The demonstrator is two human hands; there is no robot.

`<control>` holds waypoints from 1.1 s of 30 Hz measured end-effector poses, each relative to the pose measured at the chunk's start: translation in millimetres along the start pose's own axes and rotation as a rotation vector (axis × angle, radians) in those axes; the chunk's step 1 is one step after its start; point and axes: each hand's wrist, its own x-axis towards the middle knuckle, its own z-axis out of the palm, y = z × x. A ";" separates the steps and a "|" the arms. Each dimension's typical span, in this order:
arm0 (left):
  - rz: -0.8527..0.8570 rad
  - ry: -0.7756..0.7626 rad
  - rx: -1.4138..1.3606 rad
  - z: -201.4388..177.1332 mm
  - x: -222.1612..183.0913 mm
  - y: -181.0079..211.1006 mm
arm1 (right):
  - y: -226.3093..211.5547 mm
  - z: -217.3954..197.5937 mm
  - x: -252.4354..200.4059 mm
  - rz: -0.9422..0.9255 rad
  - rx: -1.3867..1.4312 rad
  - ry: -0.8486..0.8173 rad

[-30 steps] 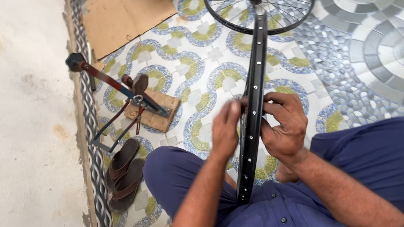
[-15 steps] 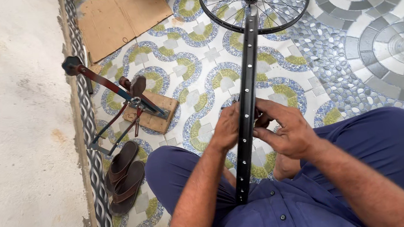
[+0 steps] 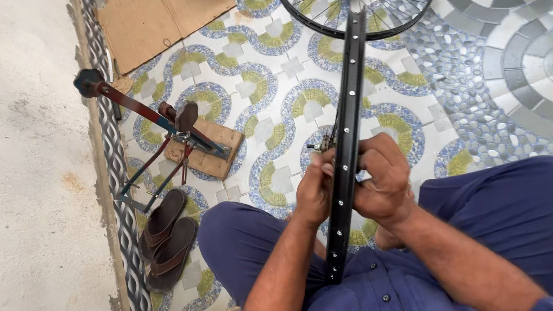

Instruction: The person tightens spokes on a bicycle wheel by hand and using a spoke wrench, rotating the wheel and checking the tension of the spokes around the rim.

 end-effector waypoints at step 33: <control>-0.008 -0.199 0.461 -22.9 10.7 16.5 | 32.9 -50.8 30.4 0.238 0.356 -0.689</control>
